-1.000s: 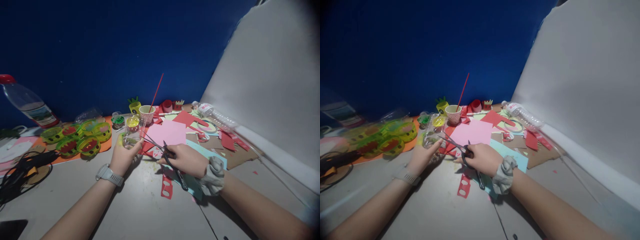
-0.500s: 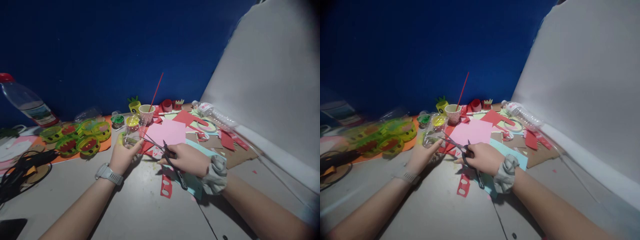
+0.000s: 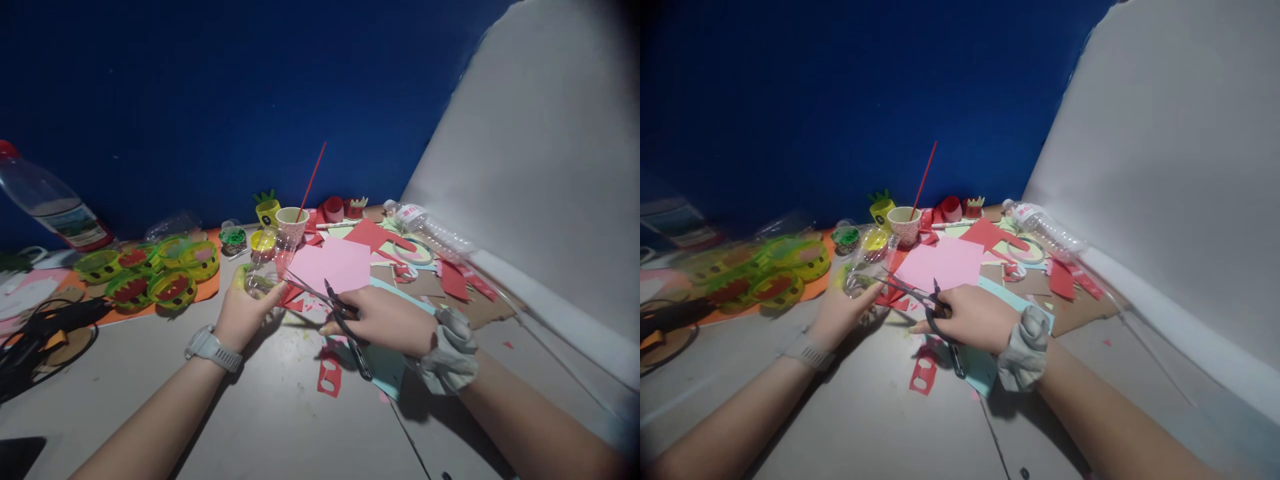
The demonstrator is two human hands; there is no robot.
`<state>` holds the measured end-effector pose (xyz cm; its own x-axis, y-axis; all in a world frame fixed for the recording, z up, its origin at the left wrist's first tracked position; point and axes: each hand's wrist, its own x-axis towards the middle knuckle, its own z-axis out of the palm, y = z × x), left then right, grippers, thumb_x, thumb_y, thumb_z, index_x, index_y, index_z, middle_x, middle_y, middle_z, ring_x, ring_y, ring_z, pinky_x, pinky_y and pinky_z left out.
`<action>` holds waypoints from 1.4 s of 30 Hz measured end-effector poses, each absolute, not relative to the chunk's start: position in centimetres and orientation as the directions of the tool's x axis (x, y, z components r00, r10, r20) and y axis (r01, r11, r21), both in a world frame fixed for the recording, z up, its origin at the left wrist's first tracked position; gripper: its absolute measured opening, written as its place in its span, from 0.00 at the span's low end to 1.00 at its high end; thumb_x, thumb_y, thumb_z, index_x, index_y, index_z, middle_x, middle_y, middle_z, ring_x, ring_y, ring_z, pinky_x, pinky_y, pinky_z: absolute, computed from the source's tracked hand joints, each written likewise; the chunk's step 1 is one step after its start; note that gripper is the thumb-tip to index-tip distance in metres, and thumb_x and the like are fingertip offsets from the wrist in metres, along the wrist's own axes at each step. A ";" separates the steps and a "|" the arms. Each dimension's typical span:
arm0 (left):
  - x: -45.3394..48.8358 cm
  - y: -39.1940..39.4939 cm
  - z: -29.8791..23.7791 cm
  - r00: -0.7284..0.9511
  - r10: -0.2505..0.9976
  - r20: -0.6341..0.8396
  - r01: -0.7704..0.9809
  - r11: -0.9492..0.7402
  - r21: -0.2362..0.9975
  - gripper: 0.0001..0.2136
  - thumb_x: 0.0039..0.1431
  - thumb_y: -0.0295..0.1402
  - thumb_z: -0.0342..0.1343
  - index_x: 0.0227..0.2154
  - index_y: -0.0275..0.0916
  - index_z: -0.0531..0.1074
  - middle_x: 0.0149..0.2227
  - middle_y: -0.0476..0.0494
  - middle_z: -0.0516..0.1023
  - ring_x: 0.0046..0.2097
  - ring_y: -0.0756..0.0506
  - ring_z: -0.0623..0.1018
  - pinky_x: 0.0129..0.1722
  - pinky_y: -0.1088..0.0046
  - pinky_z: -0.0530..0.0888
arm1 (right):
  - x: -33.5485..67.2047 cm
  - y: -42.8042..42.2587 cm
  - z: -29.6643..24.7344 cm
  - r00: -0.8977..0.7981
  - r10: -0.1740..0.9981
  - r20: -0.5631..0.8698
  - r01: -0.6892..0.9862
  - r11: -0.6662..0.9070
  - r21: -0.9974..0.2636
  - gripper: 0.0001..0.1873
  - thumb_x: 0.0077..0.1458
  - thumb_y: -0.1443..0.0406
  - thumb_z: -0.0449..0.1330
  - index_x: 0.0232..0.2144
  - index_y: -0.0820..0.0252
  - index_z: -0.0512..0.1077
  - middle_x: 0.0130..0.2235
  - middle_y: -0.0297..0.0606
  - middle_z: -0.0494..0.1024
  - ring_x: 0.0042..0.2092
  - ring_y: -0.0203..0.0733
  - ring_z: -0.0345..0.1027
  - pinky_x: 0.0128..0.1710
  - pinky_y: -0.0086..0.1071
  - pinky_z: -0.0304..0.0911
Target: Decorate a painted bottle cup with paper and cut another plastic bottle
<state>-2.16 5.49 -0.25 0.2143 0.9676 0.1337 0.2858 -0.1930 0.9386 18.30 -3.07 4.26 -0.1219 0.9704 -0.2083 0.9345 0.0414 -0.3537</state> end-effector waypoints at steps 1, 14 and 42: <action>-2.1 5.5 -0.2 0.213 0.968 0.135 0.289 -0.195 0.937 0.22 0.45 0.42 0.62 0.40 0.36 0.64 0.22 0.54 0.71 0.20 0.53 0.70 0.21 0.78 0.67 | 18.3 -3.1 4.3 -0.122 0.971 -0.208 0.934 0.041 -0.356 0.28 0.51 0.42 0.51 0.18 0.59 0.58 0.19 0.29 0.61 0.21 0.32 0.51 0.21 0.28 0.44; -2.0 5.2 0.0 0.215 0.964 0.154 0.296 -0.215 0.931 0.21 0.46 0.43 0.61 0.39 0.36 0.64 0.27 0.48 0.76 0.28 0.49 0.76 0.27 0.75 0.71 | 18.6 -3.1 4.3 -0.081 0.970 -0.227 0.936 -0.004 -0.352 0.28 0.50 0.40 0.50 0.21 0.59 0.62 0.20 0.30 0.63 0.23 0.33 0.54 0.21 0.28 0.43; -2.7 6.3 -0.5 0.259 0.957 0.129 0.417 -0.232 0.879 0.23 0.45 0.48 0.60 0.39 0.37 0.67 0.32 0.42 0.78 0.32 0.43 0.77 0.30 0.69 0.70 | 18.6 0.2 9.9 -0.261 0.810 -0.526 0.836 -0.082 -0.542 0.33 0.48 0.41 0.52 0.17 0.63 0.74 0.17 0.36 0.73 0.24 0.36 0.65 0.27 0.29 0.57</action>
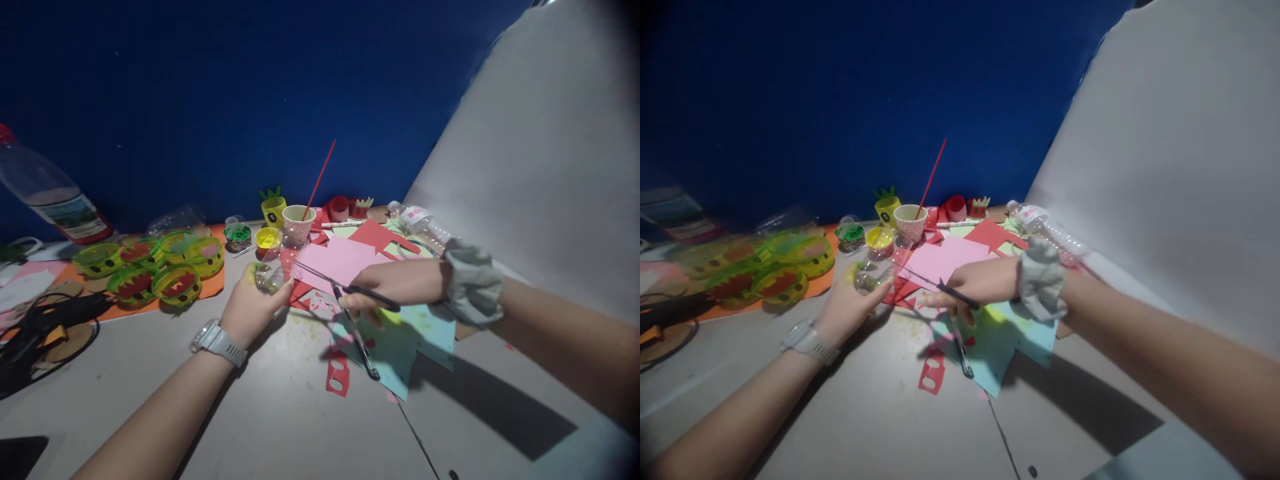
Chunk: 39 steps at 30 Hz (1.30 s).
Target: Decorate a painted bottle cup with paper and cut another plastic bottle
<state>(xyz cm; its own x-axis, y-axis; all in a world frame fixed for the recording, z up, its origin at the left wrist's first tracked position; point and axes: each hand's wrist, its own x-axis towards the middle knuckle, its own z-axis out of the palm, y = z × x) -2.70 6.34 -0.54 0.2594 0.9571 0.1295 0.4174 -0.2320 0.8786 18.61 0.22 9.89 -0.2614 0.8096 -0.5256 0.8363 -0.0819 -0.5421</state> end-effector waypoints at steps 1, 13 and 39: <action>-2.7 6.4 -0.6 0.259 0.958 0.120 0.412 -0.222 0.884 0.22 0.45 0.48 0.60 0.38 0.38 0.67 0.31 0.43 0.78 0.30 0.44 0.77 0.29 0.70 0.69 | 18.6 0.8 10.5 -0.264 0.804 -0.532 0.826 -0.096 -0.555 0.32 0.48 0.41 0.53 0.16 0.64 0.73 0.16 0.35 0.73 0.23 0.35 0.64 0.26 0.29 0.57; -2.7 6.9 -1.6 0.213 0.975 0.071 0.363 -0.147 0.920 0.19 0.46 0.46 0.59 0.36 0.38 0.66 0.27 0.45 0.78 0.24 0.47 0.75 0.26 0.73 0.69 | 16.9 4.7 13.5 -0.124 0.637 -0.761 0.938 -0.175 -0.299 0.37 0.50 0.42 0.48 0.17 0.72 0.74 0.17 0.35 0.74 0.19 0.25 0.55 0.23 0.26 0.50; -2.8 6.9 -1.9 0.202 0.976 0.083 0.438 -0.166 0.884 0.22 0.48 0.51 0.56 0.37 0.38 0.66 0.32 0.41 0.79 0.29 0.45 0.77 0.30 0.72 0.70 | 15.5 5.6 14.2 -0.020 0.564 -0.825 0.925 -0.302 -0.229 0.40 0.44 0.35 0.49 0.25 0.68 0.76 0.17 0.28 0.62 0.18 0.27 0.47 0.21 0.26 0.46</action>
<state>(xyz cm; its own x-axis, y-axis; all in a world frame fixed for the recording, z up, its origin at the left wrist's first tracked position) -2.76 6.91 -1.87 0.2019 0.9759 0.0833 0.4377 -0.1660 0.8837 15.51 5.57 14.24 -0.0198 0.5641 -0.8255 0.9255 -0.3020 -0.2286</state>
